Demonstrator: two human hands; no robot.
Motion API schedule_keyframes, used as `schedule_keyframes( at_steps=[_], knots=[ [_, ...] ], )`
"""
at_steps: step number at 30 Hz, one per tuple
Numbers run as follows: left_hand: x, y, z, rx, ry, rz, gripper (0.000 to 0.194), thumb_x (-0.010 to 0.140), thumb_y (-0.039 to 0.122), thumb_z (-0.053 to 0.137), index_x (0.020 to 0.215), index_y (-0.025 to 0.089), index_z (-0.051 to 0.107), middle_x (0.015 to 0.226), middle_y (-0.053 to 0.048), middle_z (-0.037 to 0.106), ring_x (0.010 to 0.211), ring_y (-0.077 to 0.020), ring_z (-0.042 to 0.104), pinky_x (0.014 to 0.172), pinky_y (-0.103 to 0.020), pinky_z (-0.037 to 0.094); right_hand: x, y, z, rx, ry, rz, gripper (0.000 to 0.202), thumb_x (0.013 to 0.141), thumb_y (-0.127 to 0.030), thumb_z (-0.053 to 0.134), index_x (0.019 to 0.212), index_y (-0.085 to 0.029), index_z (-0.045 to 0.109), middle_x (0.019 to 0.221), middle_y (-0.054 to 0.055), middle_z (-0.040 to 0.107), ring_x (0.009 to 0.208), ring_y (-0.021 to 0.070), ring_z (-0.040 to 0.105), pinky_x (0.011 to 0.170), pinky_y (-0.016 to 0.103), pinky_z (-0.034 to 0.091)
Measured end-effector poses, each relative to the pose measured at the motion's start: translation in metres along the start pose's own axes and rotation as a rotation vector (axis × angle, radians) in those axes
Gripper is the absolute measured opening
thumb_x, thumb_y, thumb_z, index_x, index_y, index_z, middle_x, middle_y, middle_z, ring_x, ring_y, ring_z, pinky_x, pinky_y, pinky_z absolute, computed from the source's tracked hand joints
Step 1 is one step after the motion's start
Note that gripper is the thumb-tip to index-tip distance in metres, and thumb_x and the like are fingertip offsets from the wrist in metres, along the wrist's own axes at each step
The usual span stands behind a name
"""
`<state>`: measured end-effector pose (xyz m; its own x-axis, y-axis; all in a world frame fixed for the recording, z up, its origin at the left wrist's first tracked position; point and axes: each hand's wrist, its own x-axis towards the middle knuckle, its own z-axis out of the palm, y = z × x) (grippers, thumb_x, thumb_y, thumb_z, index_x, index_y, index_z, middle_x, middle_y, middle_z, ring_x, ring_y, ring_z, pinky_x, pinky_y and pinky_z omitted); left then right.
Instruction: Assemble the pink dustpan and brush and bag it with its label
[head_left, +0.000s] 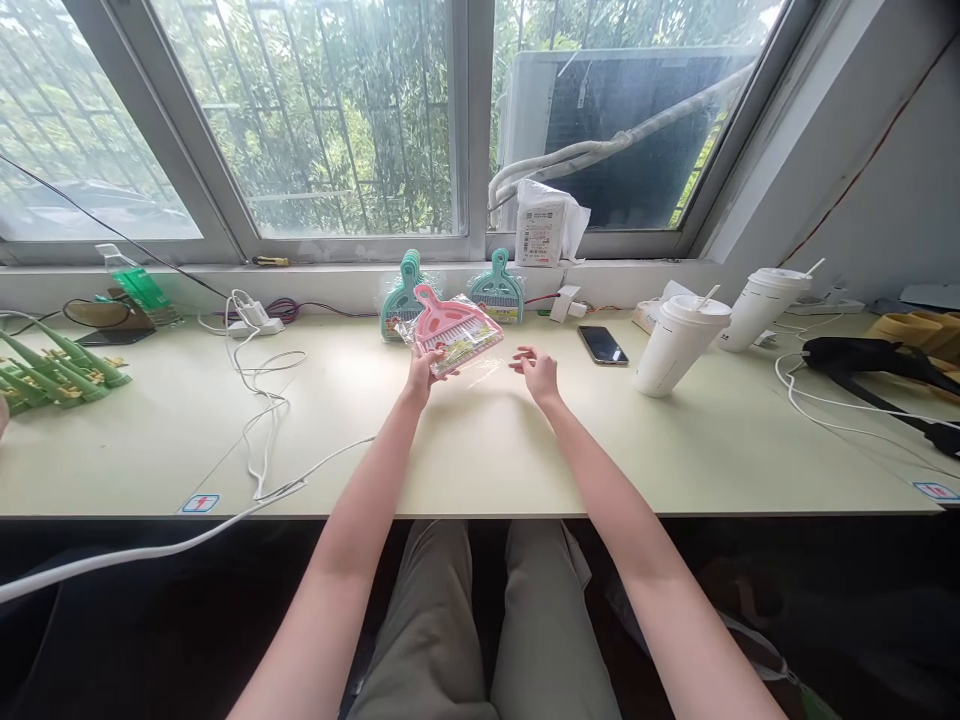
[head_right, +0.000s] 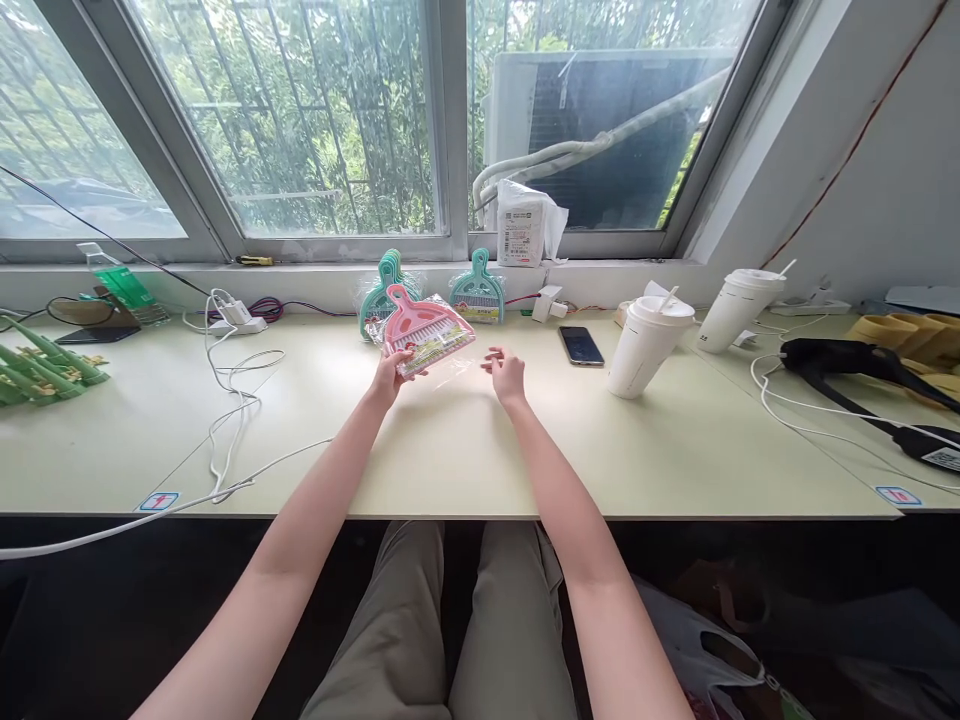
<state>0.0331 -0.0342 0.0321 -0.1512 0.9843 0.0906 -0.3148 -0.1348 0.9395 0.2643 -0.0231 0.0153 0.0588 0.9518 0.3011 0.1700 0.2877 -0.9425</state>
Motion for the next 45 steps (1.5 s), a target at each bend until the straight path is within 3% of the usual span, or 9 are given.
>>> schedule_keyframes(
  at_steps=[5,9,13,18,27,32,37,41,45],
  knots=[
    [0.008,-0.002,-0.009,-0.062,0.067,-0.059,0.047,0.062,0.021,0.063,0.108,0.021,0.052,0.091,-0.001,0.065,0.066,-0.0113,0.064,0.051,-0.020,0.050,-0.004,0.005,-0.007,-0.454,-0.022,-0.450,0.063,0.080,-0.004,0.056,0.136,-0.033,0.051,0.152,0.006,0.040,0.145,0.0276,0.029,0.117,0.057,0.028],
    [0.003,-0.005,-0.001,-0.021,-0.060,-0.126,0.053,0.061,0.023,0.064,0.113,0.019,0.053,0.094,-0.005,0.066,0.070,-0.0133,0.065,0.055,-0.023,0.053,-0.003,0.004,-0.006,-0.339,0.016,-0.485,0.037,0.086,-0.016,0.057,0.118,-0.033,0.066,0.138,0.002,0.056,0.138,0.0258,0.038,0.117,0.053,0.029],
    [-0.002,-0.005,0.001,0.102,-0.188,-0.199,0.059,0.061,0.027,0.066,0.117,0.016,0.052,0.087,-0.006,0.066,0.052,-0.0100,0.058,0.039,-0.020,0.041,0.001,0.007,-0.006,-0.200,0.080,-0.410,0.015,0.087,-0.029,0.060,0.088,-0.030,0.075,0.117,0.003,0.068,0.121,0.0264,0.052,0.111,0.052,0.035],
    [-0.002,-0.003,-0.007,0.169,-0.286,-0.163,0.064,0.064,0.029,0.071,0.124,0.018,0.051,0.098,-0.008,0.068,0.052,-0.0090,0.059,0.037,-0.019,0.040,0.004,0.011,-0.007,-0.132,0.136,-0.331,0.008,0.081,-0.030,0.068,0.080,-0.029,0.076,0.108,0.003,0.071,0.112,0.0254,0.058,0.109,0.049,0.037],
    [-0.009,-0.002,0.004,0.297,-0.397,-0.072,0.074,0.069,0.037,0.073,0.134,0.024,0.043,0.105,-0.009,0.067,0.049,-0.0115,0.063,0.036,-0.021,0.037,0.005,0.017,-0.007,-0.077,0.198,-0.272,0.010,0.081,-0.024,0.064,0.087,-0.022,0.071,0.113,0.008,0.064,0.102,0.0217,0.063,0.094,0.039,0.052],
    [-0.006,-0.003,0.003,0.337,-0.385,-0.087,0.071,0.070,0.047,0.073,0.132,0.025,0.047,0.106,-0.009,0.069,0.048,-0.0116,0.062,0.037,-0.021,0.035,0.012,0.025,-0.008,0.088,0.109,-0.054,0.053,0.074,-0.028,0.072,0.124,-0.026,0.057,0.113,0.005,0.070,0.089,0.0176,0.068,0.093,0.040,0.054],
    [-0.004,-0.006,0.002,0.350,-0.451,-0.095,0.068,0.081,0.070,0.046,0.126,0.019,0.054,0.101,-0.013,0.071,0.064,-0.0188,0.069,0.050,-0.024,0.046,0.025,0.035,-0.013,0.244,0.132,0.048,0.046,0.064,-0.023,0.076,0.108,-0.018,0.068,0.090,0.003,0.076,0.093,0.0209,0.070,0.098,0.045,0.052],
    [0.004,-0.024,0.005,0.589,-0.244,0.115,0.055,0.073,0.044,0.069,0.121,0.022,0.056,0.102,-0.008,0.071,0.066,-0.0188,0.069,0.060,-0.026,0.048,0.024,0.035,-0.015,0.185,0.243,-0.006,0.029,0.068,-0.018,0.069,0.098,-0.016,0.072,0.095,0.006,0.076,0.096,0.0217,0.071,0.099,0.044,0.051],
    [0.027,-0.040,0.009,0.884,0.029,0.198,0.018,0.078,0.033,0.063,0.093,0.023,0.066,0.095,-0.008,0.072,0.081,-0.0253,0.069,0.074,-0.034,0.049,0.022,0.038,-0.009,-0.091,0.264,-0.094,0.018,0.075,-0.020,0.063,0.092,-0.019,0.071,0.091,0.007,0.076,0.088,0.0229,0.071,0.093,0.043,0.054]
  ],
)
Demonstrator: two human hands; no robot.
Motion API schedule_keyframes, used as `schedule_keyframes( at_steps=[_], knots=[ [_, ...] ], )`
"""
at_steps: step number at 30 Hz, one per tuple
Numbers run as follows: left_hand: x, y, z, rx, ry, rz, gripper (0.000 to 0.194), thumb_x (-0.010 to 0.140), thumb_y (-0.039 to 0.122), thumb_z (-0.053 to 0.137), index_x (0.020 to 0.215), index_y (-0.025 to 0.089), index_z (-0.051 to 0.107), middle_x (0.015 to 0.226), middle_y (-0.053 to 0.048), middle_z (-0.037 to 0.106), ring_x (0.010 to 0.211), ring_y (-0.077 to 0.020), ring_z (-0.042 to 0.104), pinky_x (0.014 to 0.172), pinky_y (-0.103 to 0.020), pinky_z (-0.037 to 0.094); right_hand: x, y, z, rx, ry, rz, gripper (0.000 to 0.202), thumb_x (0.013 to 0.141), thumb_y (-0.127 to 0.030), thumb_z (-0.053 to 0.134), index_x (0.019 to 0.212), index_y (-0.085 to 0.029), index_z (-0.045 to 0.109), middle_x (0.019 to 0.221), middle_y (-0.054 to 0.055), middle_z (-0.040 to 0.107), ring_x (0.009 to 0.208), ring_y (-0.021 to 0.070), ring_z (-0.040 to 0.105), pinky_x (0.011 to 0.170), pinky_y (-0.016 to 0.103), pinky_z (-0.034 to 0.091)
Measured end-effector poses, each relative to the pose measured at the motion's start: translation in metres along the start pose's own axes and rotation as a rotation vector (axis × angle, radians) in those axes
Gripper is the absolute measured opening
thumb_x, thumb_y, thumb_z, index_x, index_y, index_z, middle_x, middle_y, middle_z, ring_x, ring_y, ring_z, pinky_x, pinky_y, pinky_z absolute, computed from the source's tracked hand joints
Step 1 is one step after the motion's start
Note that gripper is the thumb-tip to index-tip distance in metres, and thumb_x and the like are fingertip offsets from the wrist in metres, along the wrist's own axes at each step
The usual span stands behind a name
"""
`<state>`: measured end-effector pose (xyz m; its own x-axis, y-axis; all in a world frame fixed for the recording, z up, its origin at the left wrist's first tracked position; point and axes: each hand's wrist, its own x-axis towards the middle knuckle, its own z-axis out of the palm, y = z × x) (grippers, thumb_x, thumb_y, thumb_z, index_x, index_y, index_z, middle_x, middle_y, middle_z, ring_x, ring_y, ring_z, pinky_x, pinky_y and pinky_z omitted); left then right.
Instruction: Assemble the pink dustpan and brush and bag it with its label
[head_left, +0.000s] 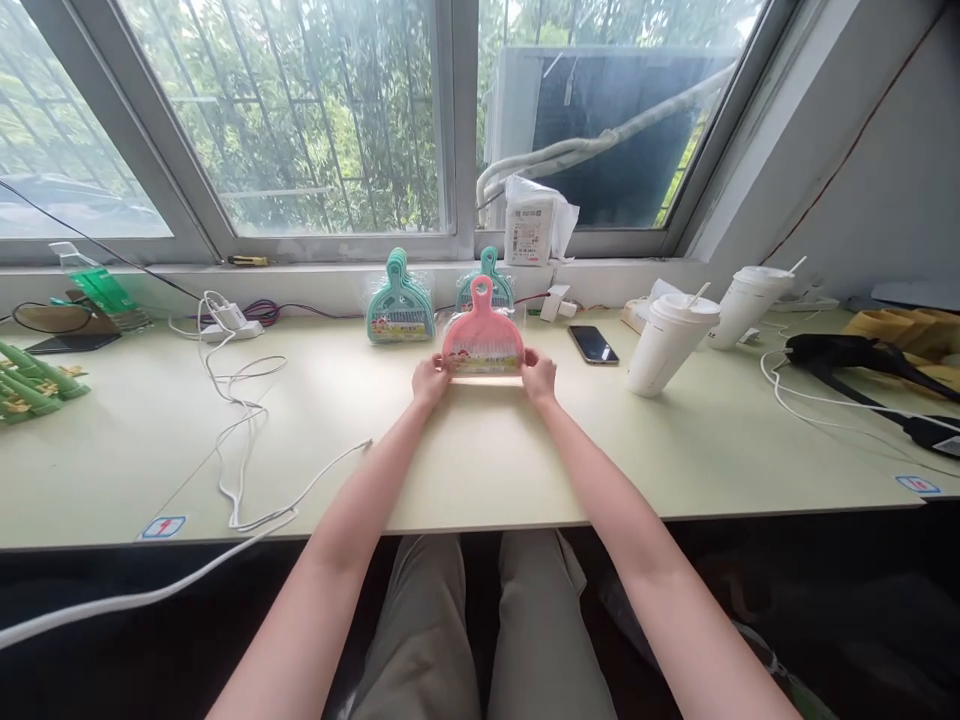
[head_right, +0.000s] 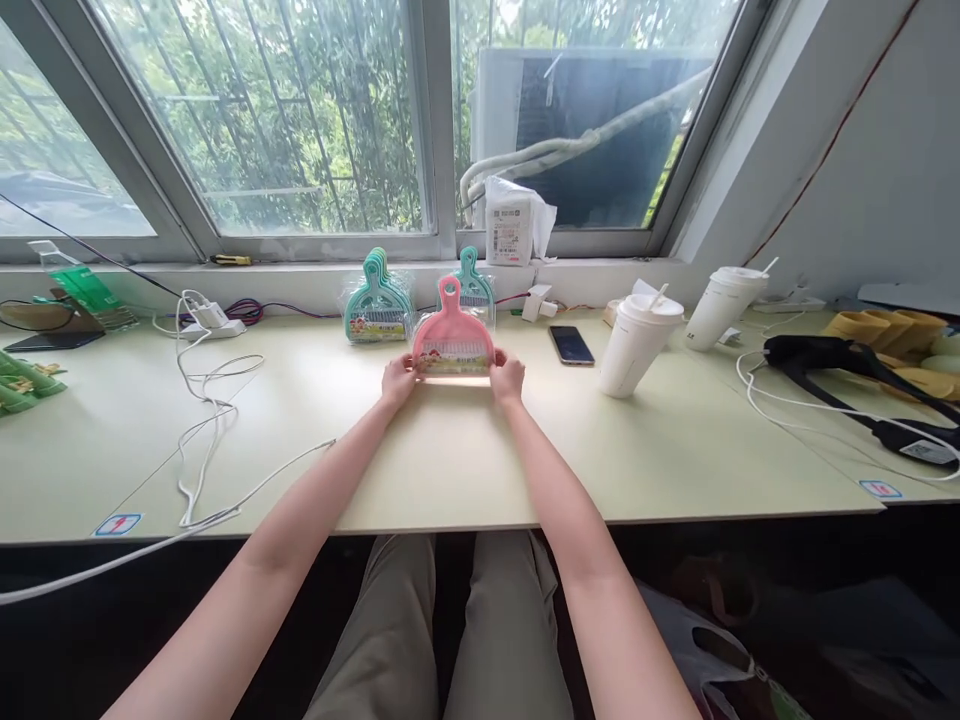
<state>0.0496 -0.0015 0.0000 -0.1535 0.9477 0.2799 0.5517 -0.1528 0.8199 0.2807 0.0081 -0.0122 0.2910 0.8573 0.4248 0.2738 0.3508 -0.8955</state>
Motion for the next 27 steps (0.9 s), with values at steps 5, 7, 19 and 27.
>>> schedule_keyframes(
  at_steps=[5,7,19,27],
  knots=[
    [0.042,-0.006,0.015,0.159,0.070,0.060,0.002,0.079,0.026,0.062,0.080,0.025,0.063,0.096,-0.012,0.071,0.100,-0.0329,0.063,0.085,-0.041,0.045,0.020,0.011,0.013,-0.216,-0.028,-0.015,0.015,0.081,-0.020,0.056,0.093,-0.021,0.065,0.092,0.008,0.074,0.083,0.0225,0.070,0.085,0.041,0.055],
    [0.061,-0.007,0.024,0.167,0.069,0.055,0.001,0.081,0.026,0.060,0.080,0.025,0.061,0.093,-0.012,0.069,0.101,-0.0335,0.062,0.087,-0.042,0.044,0.036,0.017,0.019,-0.266,-0.018,-0.032,0.014,0.081,-0.018,0.054,0.092,-0.022,0.062,0.091,0.008,0.073,0.084,0.0229,0.069,0.087,0.042,0.054],
    [0.199,-0.034,0.085,0.024,0.131,0.199,0.028,0.086,0.010,0.039,0.108,0.017,0.054,0.127,-0.018,0.055,0.129,-0.0278,0.044,0.110,-0.047,0.033,0.150,0.065,0.085,-0.172,0.070,-0.274,0.035,0.082,-0.019,0.044,0.116,-0.022,0.055,0.130,0.013,0.056,0.128,0.0240,0.049,0.111,0.052,0.036],
    [0.242,-0.049,0.105,-0.125,-0.018,0.156,0.075,0.080,0.016,0.048,0.151,0.011,0.025,0.144,-0.024,0.047,0.136,-0.0327,0.044,0.110,-0.050,0.034,0.187,0.086,0.110,-0.073,0.094,-0.202,0.060,0.085,-0.024,0.048,0.144,-0.018,0.038,0.155,0.014,0.034,0.148,0.0228,0.026,0.121,0.049,0.018]
  ],
)
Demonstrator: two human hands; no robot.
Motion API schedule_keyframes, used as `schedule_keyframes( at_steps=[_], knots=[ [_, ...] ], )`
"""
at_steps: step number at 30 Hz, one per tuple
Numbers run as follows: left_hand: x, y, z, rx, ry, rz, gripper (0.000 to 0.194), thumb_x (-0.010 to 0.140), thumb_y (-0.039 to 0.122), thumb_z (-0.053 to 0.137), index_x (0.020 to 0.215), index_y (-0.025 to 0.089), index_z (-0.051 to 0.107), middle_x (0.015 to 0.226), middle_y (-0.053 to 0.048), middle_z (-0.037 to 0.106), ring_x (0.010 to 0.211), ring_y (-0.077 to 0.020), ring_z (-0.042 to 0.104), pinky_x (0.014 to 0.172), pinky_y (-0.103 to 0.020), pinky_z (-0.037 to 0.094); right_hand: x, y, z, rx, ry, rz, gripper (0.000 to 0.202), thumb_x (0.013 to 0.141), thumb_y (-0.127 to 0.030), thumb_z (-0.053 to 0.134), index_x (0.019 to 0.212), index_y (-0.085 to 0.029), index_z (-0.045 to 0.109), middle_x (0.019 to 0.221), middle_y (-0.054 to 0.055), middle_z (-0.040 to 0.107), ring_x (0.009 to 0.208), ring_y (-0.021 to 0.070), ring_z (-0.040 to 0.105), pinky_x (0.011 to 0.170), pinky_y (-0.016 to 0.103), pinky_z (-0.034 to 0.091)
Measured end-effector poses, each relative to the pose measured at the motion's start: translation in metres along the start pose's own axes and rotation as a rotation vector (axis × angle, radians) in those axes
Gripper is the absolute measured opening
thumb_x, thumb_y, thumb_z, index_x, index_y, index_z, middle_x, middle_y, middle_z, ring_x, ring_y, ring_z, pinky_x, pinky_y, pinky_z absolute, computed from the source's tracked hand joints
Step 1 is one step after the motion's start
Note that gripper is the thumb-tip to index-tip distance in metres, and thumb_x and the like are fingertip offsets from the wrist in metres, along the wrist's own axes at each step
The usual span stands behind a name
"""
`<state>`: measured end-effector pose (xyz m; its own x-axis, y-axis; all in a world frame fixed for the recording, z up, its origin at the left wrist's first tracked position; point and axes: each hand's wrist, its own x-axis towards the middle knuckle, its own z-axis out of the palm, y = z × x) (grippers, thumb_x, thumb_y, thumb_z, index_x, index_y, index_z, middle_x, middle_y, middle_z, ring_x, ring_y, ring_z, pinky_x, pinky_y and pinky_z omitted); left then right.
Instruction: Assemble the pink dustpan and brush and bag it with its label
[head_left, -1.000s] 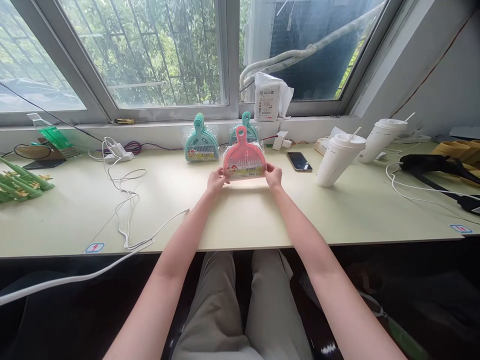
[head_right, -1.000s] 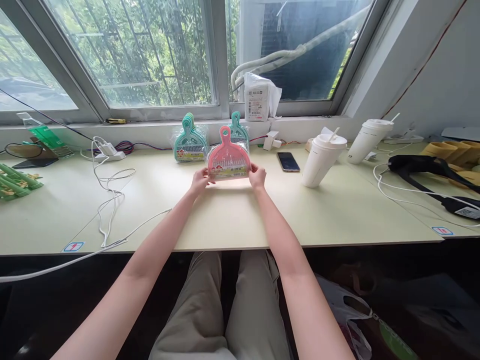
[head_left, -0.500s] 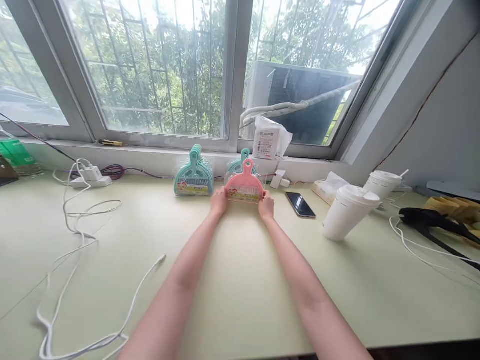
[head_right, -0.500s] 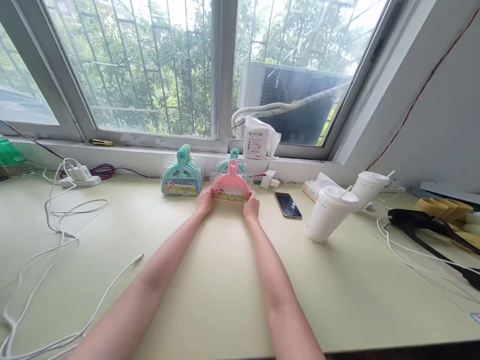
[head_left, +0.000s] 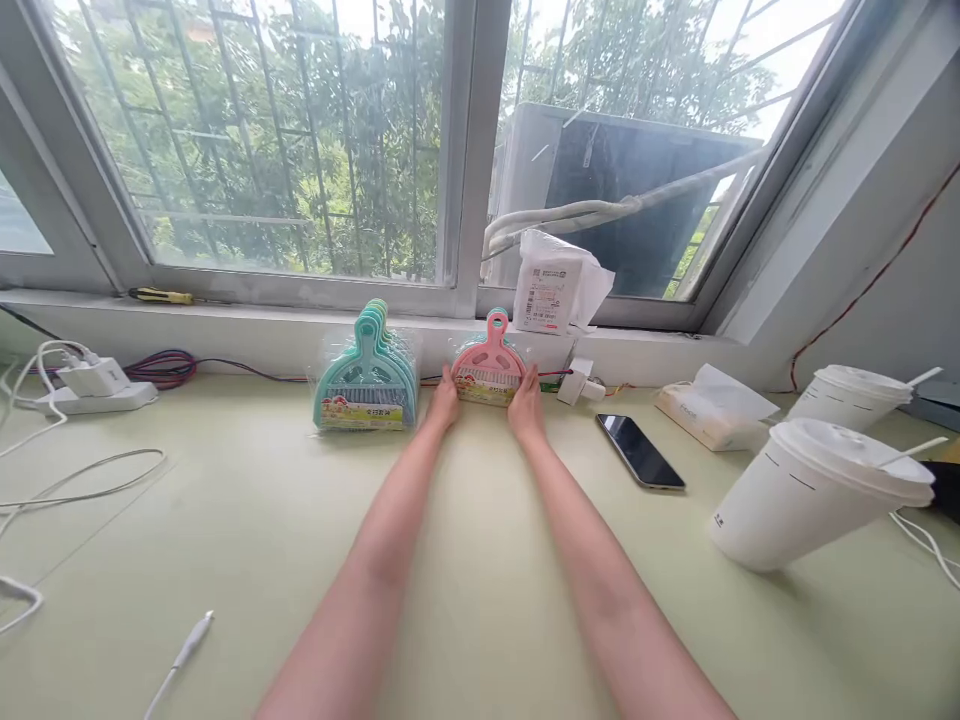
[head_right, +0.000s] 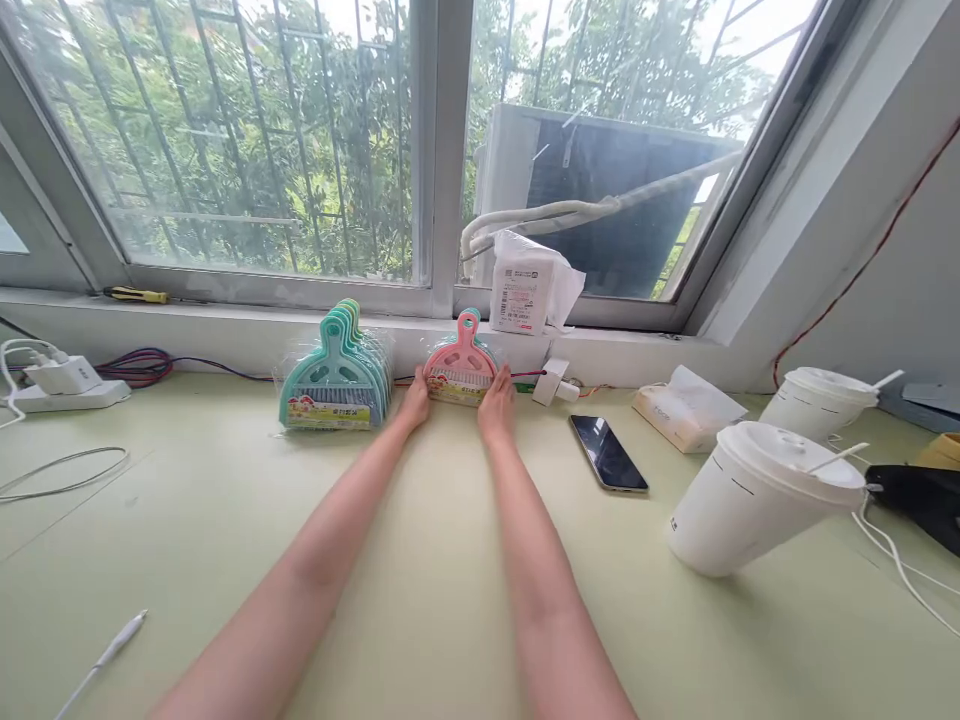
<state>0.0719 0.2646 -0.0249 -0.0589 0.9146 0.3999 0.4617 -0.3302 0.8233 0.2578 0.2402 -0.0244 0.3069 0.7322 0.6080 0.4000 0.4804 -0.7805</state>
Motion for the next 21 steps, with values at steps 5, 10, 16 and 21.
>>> schedule_keyframes(
  at_steps=[5,10,16,21],
  knots=[
    [-0.006,0.008,0.001,0.124,0.057,-0.005,0.078,0.081,0.014,0.045,0.154,0.009,0.019,0.142,-0.023,0.049,0.138,-0.0336,0.041,0.112,-0.051,0.031,-0.002,0.001,0.000,-0.293,-0.065,-0.058,0.065,0.095,-0.033,0.039,0.153,-0.011,0.020,0.158,0.021,0.027,0.148,0.0275,0.026,0.118,0.051,0.027],
    [-0.016,0.019,0.002,0.252,0.135,0.176,0.075,0.084,0.010,0.036,0.155,0.007,0.012,0.158,-0.020,0.027,0.147,-0.0270,0.026,0.118,-0.045,0.027,-0.007,-0.008,-0.004,-0.599,-0.064,-0.196,0.070,0.100,-0.035,0.029,0.156,-0.008,-0.005,0.162,0.022,0.009,0.151,0.0306,0.012,0.117,0.055,0.023],
    [-0.060,0.050,-0.008,0.323,0.304,0.499,0.068,0.086,0.008,0.034,0.153,0.017,0.022,0.161,-0.013,0.021,0.151,-0.0209,0.012,0.123,-0.046,0.016,-0.013,-0.024,-0.013,-0.597,-0.027,-0.326,0.065,0.101,-0.035,0.024,0.156,-0.025,-0.009,0.164,0.012,0.010,0.151,0.0270,0.009,0.117,0.062,0.011],
    [-0.097,0.066,-0.043,0.442,0.612,0.340,0.057,0.085,0.008,0.041,0.140,0.019,0.041,0.156,-0.015,0.032,0.150,-0.0235,0.020,0.123,-0.053,0.003,-0.017,-0.029,-0.015,-0.584,-0.104,-0.435,0.059,0.101,-0.033,0.026,0.157,-0.026,0.006,0.163,0.010,0.017,0.151,0.0254,0.012,0.117,0.063,0.007]
  ],
)
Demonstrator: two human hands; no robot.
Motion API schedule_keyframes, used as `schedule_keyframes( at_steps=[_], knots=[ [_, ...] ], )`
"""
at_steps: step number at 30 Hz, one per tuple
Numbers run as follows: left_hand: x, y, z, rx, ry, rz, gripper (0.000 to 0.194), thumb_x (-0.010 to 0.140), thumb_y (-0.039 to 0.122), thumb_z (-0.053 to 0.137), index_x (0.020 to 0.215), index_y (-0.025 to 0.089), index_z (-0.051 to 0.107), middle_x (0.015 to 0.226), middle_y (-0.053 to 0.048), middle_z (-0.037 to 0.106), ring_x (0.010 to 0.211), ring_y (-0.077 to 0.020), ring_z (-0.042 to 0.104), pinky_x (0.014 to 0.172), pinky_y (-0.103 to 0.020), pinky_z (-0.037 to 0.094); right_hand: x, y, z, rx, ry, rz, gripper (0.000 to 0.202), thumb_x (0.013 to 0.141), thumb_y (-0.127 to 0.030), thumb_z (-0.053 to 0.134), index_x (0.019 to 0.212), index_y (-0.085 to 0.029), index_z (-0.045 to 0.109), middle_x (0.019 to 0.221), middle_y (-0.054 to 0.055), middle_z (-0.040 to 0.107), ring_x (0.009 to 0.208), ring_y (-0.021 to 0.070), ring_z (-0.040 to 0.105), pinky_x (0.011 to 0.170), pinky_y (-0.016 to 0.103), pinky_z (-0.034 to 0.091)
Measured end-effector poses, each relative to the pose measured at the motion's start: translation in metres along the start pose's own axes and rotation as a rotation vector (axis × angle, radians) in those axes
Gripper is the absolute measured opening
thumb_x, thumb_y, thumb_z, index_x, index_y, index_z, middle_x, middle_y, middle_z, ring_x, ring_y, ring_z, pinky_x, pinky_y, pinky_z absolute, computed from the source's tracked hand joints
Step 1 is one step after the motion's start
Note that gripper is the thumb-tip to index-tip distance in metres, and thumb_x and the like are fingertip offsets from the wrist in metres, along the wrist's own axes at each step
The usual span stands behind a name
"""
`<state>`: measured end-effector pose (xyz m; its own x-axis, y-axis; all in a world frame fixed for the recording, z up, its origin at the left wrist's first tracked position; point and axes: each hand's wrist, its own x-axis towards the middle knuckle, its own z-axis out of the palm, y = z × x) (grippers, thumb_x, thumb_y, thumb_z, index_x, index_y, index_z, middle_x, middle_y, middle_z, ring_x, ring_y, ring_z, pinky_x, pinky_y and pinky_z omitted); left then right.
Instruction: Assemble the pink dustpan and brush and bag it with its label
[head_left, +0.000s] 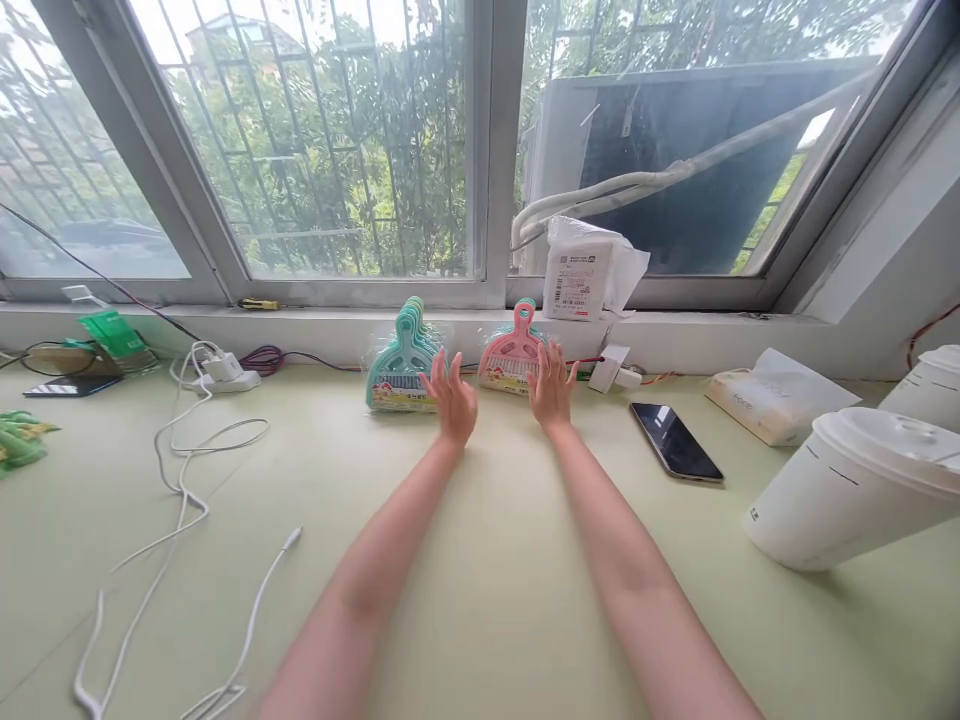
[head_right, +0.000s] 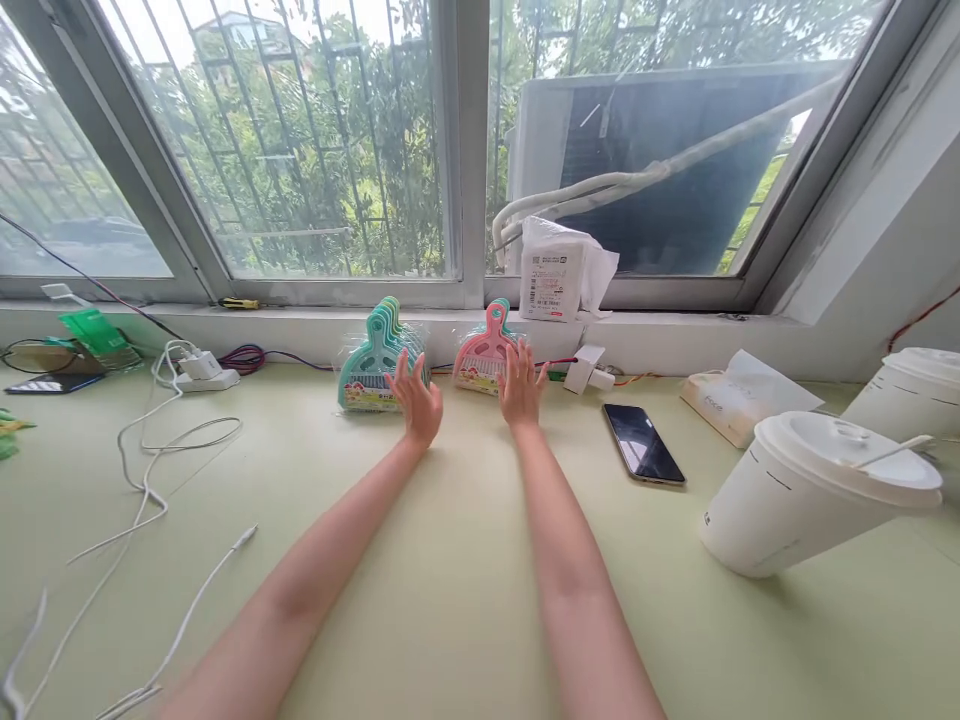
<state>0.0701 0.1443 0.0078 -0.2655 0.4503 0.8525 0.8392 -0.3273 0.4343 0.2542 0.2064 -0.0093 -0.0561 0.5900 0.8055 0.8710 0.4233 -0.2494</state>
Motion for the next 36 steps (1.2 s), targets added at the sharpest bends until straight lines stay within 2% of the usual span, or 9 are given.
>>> schedule_keyframes(
  at_steps=[5,8,12,15,18,22,27,32,36],
  knots=[
    [0.016,-0.068,-0.067,0.163,0.213,-0.481,0.053,0.088,0.021,0.049,0.140,0.017,0.036,0.151,-0.021,0.037,0.142,-0.0282,0.035,0.117,-0.057,0.022,-0.005,-0.007,-0.009,-0.017,0.053,-0.090,0.052,0.101,-0.029,0.029,0.152,-0.023,0.025,0.159,0.012,0.029,0.150,0.0238,0.017,0.119,0.058,0.008],
    [0.023,-0.112,-0.100,0.015,-0.063,-0.690,0.040,0.089,0.031,0.054,0.126,0.017,0.046,0.127,-0.017,0.061,0.115,-0.0249,0.062,0.098,-0.043,0.046,-0.011,-0.015,-0.015,-0.030,0.069,-0.156,0.047,0.101,-0.025,0.031,0.147,-0.022,0.035,0.156,0.012,0.036,0.148,0.0237,0.023,0.119,0.056,0.010],
    [0.025,-0.133,-0.120,0.063,-0.233,-0.735,0.038,0.082,0.040,0.065,0.113,0.021,0.053,0.105,-0.008,0.070,0.101,-0.0242,0.067,0.092,-0.039,0.046,-0.023,-0.029,-0.023,-0.029,0.059,-0.253,0.042,0.099,-0.021,0.034,0.140,-0.022,0.043,0.151,0.011,0.044,0.144,0.0236,0.032,0.118,0.055,0.014],
    [0.021,-0.124,-0.122,-0.046,-0.376,-0.779,0.025,0.078,0.040,0.069,0.090,0.020,0.059,0.098,-0.009,0.071,0.103,-0.0258,0.066,0.085,-0.034,0.049,-0.036,-0.041,-0.036,-0.021,0.033,-0.295,0.040,0.099,-0.018,0.034,0.137,-0.022,0.046,0.147,0.011,0.048,0.141,0.0232,0.037,0.118,0.053,0.017],
    [0.010,-0.104,-0.122,-0.335,-0.463,-0.908,0.022,0.077,0.033,0.068,0.089,0.019,0.056,0.093,-0.008,0.070,0.092,-0.0223,0.069,0.073,-0.029,0.053,-0.050,-0.056,-0.055,0.000,0.000,-0.330,0.038,0.099,-0.017,0.033,0.133,-0.022,0.048,0.144,0.012,0.051,0.139,0.0234,0.040,0.115,0.049,0.024],
    [-0.010,-0.060,-0.126,-0.697,-0.590,-1.066,0.034,0.076,0.020,0.068,0.106,0.018,0.053,0.091,-0.006,0.071,0.072,-0.0165,0.070,0.065,-0.028,0.056,-0.071,-0.081,-0.086,0.086,-0.076,-0.402,0.032,0.099,-0.017,0.033,0.121,-0.020,0.056,0.133,0.012,0.059,0.128,0.0232,0.049,0.104,0.041,0.037],
    [-0.029,0.005,-0.134,-0.971,-0.604,-1.106,0.031,0.074,0.013,0.067,0.103,0.015,0.056,0.088,-0.006,0.072,0.068,-0.0136,0.069,0.064,-0.023,0.056,-0.104,-0.111,-0.121,0.166,-0.273,-0.396,0.036,0.101,-0.028,0.032,0.086,-0.019,0.063,0.085,0.009,0.070,0.084,0.0218,0.062,0.080,0.034,0.043],
    [-0.045,0.040,-0.142,-1.127,-0.556,-1.076,0.037,0.075,0.014,0.066,0.110,0.016,0.054,0.093,-0.005,0.072,0.070,-0.0127,0.069,0.071,-0.026,0.057,-0.128,-0.121,-0.147,0.426,-0.311,0.027,0.049,0.101,-0.043,0.030,0.074,-0.020,0.063,0.078,0.008,0.070,0.079,0.0201,0.064,0.081,0.032,0.045],
    [-0.062,0.041,-0.155,-1.174,-0.705,-1.033,0.047,0.073,0.018,0.071,0.116,0.017,0.053,0.104,-0.007,0.072,0.075,-0.0147,0.070,0.074,-0.029,0.058,-0.133,-0.116,-0.156,0.863,-0.325,0.569,0.046,0.089,-0.062,0.049,0.076,-0.021,0.067,0.071,0.004,0.070,0.067,0.0158,0.065,0.071,0.027,0.050]
  ],
)
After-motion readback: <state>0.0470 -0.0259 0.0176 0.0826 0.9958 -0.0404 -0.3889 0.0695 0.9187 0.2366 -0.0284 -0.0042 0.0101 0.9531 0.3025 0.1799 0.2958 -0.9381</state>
